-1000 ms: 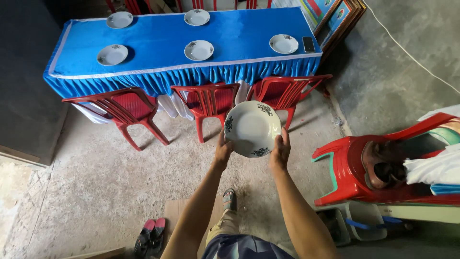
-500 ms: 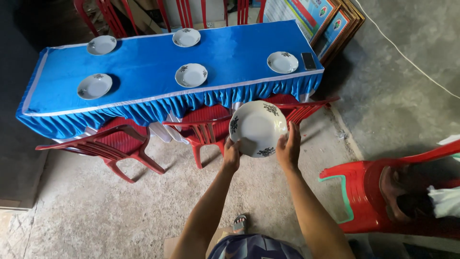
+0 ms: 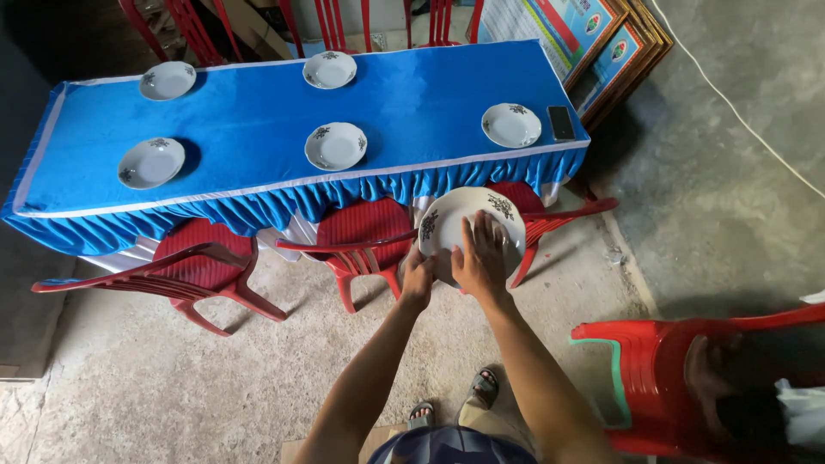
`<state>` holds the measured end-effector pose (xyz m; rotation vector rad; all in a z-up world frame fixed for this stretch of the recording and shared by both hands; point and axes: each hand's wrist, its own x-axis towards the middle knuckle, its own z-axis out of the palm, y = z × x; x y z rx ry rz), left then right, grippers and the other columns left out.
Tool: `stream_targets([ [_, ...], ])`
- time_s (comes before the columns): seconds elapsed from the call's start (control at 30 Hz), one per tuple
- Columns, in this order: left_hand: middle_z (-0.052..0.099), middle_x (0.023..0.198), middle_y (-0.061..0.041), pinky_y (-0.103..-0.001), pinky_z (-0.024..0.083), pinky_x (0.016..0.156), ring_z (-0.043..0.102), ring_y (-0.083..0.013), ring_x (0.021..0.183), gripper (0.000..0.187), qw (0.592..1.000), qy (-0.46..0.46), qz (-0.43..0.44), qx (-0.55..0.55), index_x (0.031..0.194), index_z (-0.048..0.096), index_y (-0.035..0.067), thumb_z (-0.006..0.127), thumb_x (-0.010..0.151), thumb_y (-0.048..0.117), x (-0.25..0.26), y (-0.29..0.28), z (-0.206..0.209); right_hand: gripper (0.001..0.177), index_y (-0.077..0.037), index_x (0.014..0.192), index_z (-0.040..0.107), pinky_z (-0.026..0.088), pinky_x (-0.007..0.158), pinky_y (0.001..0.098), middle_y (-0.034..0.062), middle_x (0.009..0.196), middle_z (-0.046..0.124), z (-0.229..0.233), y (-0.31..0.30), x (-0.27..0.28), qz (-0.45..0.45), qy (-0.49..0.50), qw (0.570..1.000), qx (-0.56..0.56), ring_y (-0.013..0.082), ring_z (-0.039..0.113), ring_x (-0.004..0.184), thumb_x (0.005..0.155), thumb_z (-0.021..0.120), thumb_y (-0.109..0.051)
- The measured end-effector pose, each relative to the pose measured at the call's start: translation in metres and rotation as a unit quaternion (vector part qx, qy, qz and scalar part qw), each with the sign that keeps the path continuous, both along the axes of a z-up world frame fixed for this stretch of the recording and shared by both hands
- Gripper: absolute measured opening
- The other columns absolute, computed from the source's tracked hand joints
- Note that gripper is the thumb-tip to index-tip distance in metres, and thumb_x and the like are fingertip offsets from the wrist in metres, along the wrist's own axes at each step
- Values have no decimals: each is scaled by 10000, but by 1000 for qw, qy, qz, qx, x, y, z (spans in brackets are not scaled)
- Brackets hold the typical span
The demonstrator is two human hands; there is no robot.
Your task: The recorder takes plates from a kitchen counter and places them on a long dining table.
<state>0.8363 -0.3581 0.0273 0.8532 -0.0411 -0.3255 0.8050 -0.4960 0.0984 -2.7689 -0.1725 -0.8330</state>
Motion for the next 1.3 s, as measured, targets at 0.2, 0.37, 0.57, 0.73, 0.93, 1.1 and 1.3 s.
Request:
stream_targets([
  [0.2,664,1144,-132,-389,547,846,640,-223,987,367,998,-70,4,3,1341,561,-4,508,978,15,48,-44,-43,548,-14,1469,503,243,1234,590,218,1575,453,-34,-42,39,104,-42,994,-7,418,378,1495,970,617,-213],
  [0.37,661,1102,-128,-360,536,850,641,-203,989,211,992,-101,8,-78,1256,576,-57,542,1084,61,86,-93,-82,447,-20,1304,613,305,1189,560,178,1373,623,-1,-85,46,174,63,981,52,388,531,1344,869,617,-118],
  [0.57,699,1156,-81,-330,554,883,667,-168,1023,332,996,-47,76,-13,1301,593,11,563,997,143,106,-147,-22,291,-53,1215,667,390,1169,513,121,1172,713,-6,-194,81,116,87,987,73,312,651,1171,936,635,-129],
  [0.73,656,1075,-54,-279,452,774,544,-116,897,328,989,-69,126,16,1339,645,-30,597,1094,182,133,-189,-41,410,6,1335,584,425,1112,481,257,1297,654,-13,-273,111,87,-108,986,88,413,599,1251,937,600,-91],
  [0.93,581,922,-5,-256,370,633,446,-79,738,274,989,-19,146,30,1265,657,19,562,1099,216,164,-224,-43,596,1,1480,420,522,931,361,188,1219,668,-55,-325,160,14,101,896,432,278,671,1091,966,608,-236],
  [1.1,664,1097,-28,-255,482,846,588,-99,963,269,988,-54,146,4,1253,589,28,524,1056,198,195,-242,-13,477,-16,1476,538,516,827,332,172,1116,693,-94,-338,209,71,125,855,499,216,612,947,1059,547,-248],
  [1.3,651,1250,-84,-278,466,974,577,-137,1104,389,985,-103,134,39,1372,565,-3,467,1100,258,263,-252,-7,506,26,1478,425,529,881,287,98,1218,654,-120,-347,287,50,33,868,492,157,655,1053,1038,560,-187],
])
